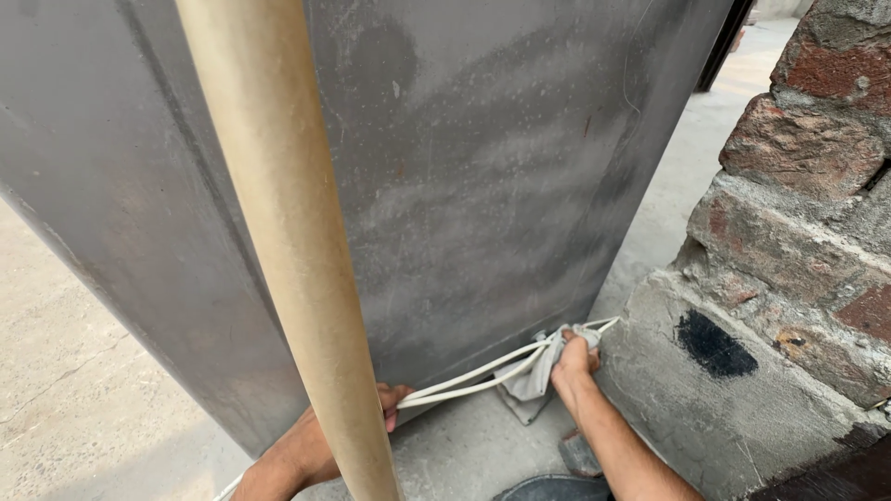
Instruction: Cleaning the exterior of a top-loading washing machine with a cloth.
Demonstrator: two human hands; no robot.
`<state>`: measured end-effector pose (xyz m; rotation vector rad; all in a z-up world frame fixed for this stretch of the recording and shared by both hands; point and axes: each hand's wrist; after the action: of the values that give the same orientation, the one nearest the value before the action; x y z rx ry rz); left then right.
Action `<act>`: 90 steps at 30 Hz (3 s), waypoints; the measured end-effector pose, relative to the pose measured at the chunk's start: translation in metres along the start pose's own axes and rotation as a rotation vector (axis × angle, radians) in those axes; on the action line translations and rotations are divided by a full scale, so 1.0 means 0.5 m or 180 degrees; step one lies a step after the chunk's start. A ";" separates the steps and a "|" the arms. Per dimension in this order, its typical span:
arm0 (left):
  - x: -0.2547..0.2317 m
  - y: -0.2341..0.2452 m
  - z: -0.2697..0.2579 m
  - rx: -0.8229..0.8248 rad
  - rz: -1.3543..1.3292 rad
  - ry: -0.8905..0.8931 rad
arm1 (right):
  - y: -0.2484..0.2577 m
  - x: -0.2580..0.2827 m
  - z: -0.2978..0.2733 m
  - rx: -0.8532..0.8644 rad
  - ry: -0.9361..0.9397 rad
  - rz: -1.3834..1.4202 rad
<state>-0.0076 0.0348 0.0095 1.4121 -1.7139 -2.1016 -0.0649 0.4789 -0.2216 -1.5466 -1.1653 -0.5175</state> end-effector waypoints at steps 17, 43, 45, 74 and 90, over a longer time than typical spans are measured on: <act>-0.031 0.025 -0.019 0.0527 -0.0053 0.1345 | 0.056 -0.084 0.202 0.1072 -0.1767 0.0706; 0.030 -0.075 0.046 0.0094 -0.0981 0.0010 | -0.050 0.038 -0.244 -0.0020 -0.1051 0.0908; 0.021 -0.071 0.040 0.0107 -0.0697 0.0076 | -0.050 0.025 -0.280 0.0211 -0.0831 0.0624; 0.007 -0.051 -0.029 -0.0382 -0.1072 0.0258 | 0.005 0.122 -0.645 0.1922 -0.0642 -0.0098; -0.025 -0.010 -0.158 -0.1566 -0.1390 0.0789 | -0.060 0.205 -0.662 0.1285 -0.0219 0.0761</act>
<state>0.0557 -0.0139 0.0168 1.8822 -0.7713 -2.2020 0.0337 0.2160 -0.0161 -1.3331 -1.0422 -0.0626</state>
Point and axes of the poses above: each hand's wrist, its own z-axis towards the middle knuckle, its own y-axis out of the back of the hand, x = y × z, and after that the axes turned 2 degrees about z, right-handed
